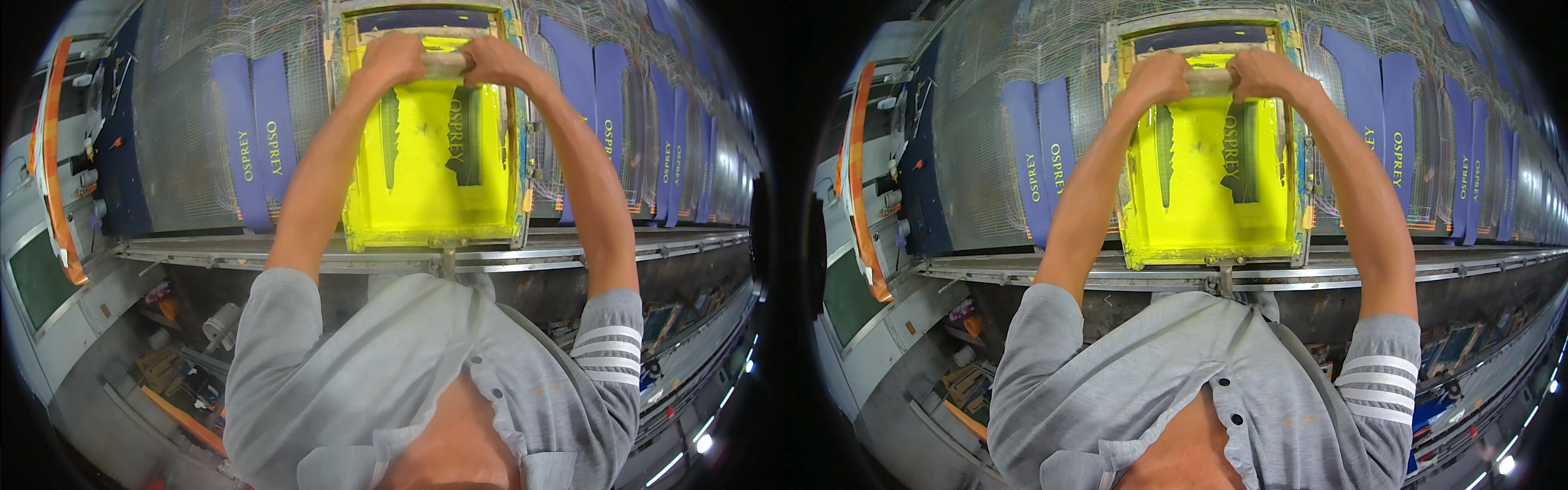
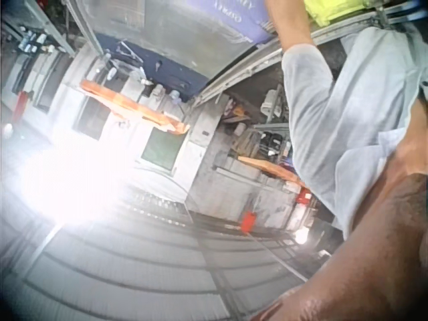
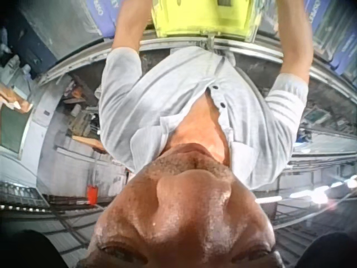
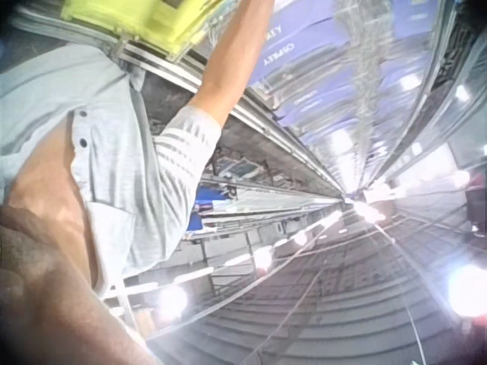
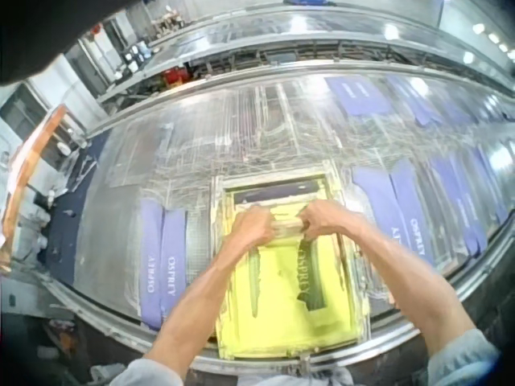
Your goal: The person performs screen printing on a purple t-shirt using a yellow squeegee and a screen frame. They repeatedly pull the squeegee across the screen to apply ink, then lift the screen to reveal the printed logo before lowering it to continue the process.
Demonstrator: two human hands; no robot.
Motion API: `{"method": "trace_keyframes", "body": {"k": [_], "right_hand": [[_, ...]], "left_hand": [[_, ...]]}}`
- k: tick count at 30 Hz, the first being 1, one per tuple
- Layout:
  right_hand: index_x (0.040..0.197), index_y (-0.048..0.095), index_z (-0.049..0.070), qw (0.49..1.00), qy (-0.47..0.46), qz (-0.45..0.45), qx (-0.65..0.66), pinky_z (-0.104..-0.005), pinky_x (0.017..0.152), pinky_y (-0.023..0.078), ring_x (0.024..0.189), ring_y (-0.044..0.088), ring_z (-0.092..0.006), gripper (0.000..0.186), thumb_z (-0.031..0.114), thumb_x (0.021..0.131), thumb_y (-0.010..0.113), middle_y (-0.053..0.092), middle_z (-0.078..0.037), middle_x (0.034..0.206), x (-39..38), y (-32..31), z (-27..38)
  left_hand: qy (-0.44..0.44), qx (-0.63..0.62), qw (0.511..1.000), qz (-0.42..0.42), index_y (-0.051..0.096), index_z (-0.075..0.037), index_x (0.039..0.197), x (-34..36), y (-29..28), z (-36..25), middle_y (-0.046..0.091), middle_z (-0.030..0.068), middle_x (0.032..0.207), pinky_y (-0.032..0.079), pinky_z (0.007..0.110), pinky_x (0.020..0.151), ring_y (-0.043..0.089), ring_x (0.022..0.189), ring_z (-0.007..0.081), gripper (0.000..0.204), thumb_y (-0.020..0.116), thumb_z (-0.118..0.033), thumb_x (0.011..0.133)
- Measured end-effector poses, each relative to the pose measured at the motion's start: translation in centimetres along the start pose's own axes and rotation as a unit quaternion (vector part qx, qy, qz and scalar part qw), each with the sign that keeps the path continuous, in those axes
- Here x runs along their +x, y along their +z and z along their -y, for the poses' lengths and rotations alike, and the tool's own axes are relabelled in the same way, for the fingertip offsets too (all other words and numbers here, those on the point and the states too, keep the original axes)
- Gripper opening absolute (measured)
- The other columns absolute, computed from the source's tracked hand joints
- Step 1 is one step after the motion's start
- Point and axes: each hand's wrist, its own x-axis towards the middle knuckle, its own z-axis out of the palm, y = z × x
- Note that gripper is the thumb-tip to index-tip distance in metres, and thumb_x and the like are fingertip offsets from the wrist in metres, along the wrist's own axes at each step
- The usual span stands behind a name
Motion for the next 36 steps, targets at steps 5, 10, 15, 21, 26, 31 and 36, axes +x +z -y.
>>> {"method": "trace_keyframes", "body": {"k": [5,10,15,21,26,31,36], "right_hand": [[0.081,0.07,0.008,0.997,0.01,-0.073,-0.025,-0.0459,0.067,0.054,0.074,0.068,-0.0347,0.011,0.011,0.073,0.064,0.07,-0.014,0.08,0.1,3.8,-0.7],[0.079,0.067,0.009,0.99,-0.053,-0.127,-0.042,-0.0469,0.081,0.054,0.079,0.066,-0.0343,0.006,0.006,0.077,0.062,0.064,-0.012,0.082,-8.9,9.9,3.6],[0.079,0.068,0.007,0.982,-0.091,-0.168,-0.009,-0.0487,0.086,0.053,0.08,0.066,-0.0334,0.007,0.006,0.077,0.061,0.064,-0.013,0.083,-16.8,14.5,8.1],[0.085,0.068,0.008,0.999,0.021,0.035,0.005,-0.0448,0.073,0.056,0.072,0.066,-0.0301,0.008,0.007,0.078,0.063,0.065,-0.01,0.08,-10.5,7.9,5.5],[0.084,0.07,0.008,0.999,-0.02,-0.03,-0.015,-0.0417,0.066,0.054,0.071,0.067,-0.0307,0.013,0.009,0.073,0.063,0.068,-0.013,0.076,-1.1,2.2,-0.3],[0.086,0.069,0.005,0.997,-0.027,-0.068,-0.006,-0.0482,0.068,0.052,0.079,0.067,-0.0363,0.017,0.008,0.071,0.06,0.069,-0.017,0.079,0.8,3.4,-2.1],[0.089,0.071,0.01,0.997,-0.011,-0.075,-0.03,-0.0473,0.087,0.053,0.082,0.067,-0.0319,0.014,0.004,0.078,0.065,0.066,-0.01,0.084,-7.3,8.6,2.5]], "left_hand": [[0.0,-0.012,1.0,-0.02,0.078,-0.019,0.105,-1.8,1.7,-0.4,0.073,0.0164,0.085,0.055,0.046,0.073,0.07,0.08,0.0358,0.036,0.062,-0.013,0.073],[0.0,-0.055,0.997,-0.06,0.078,-0.021,0.104,-12.0,6.3,-3.4,0.072,0.0148,0.083,0.055,0.046,0.068,0.07,0.074,0.0358,0.036,0.062,-0.01,0.075],[-0.007,-0.1,0.993,-0.065,0.078,-0.022,0.105,-21.0,10.6,-5.8,0.072,0.0154,0.082,0.055,0.047,0.069,0.07,0.075,0.0366,0.037,0.063,-0.01,0.073],[-0.029,-0.034,0.999,0.028,0.079,-0.019,0.096,-13.6,5.1,-4.3,0.072,0.0146,0.082,0.057,0.045,0.072,0.071,0.078,0.0344,0.025,0.067,-0.014,0.075],[-0.026,-0.025,0.999,0.0,0.078,-0.018,0.099,-2.3,0.9,-0.8,0.072,0.0163,0.087,0.055,0.046,0.077,0.07,0.082,0.0358,0.031,0.063,-0.014,0.072],[-0.007,-0.02,0.999,-0.036,0.077,-0.021,0.105,-0.9,1.6,-0.2,0.072,0.0168,0.083,0.053,0.047,0.075,0.069,0.082,0.0372,0.041,0.061,-0.013,0.068],[-0.006,-0.047,0.998,-0.049,0.078,-0.022,0.103,-9.8,6.0,-3.0,0.071,0.0135,0.075,0.055,0.044,0.063,0.069,0.069,0.0335,0.033,0.065,-0.011,0.075]]}}
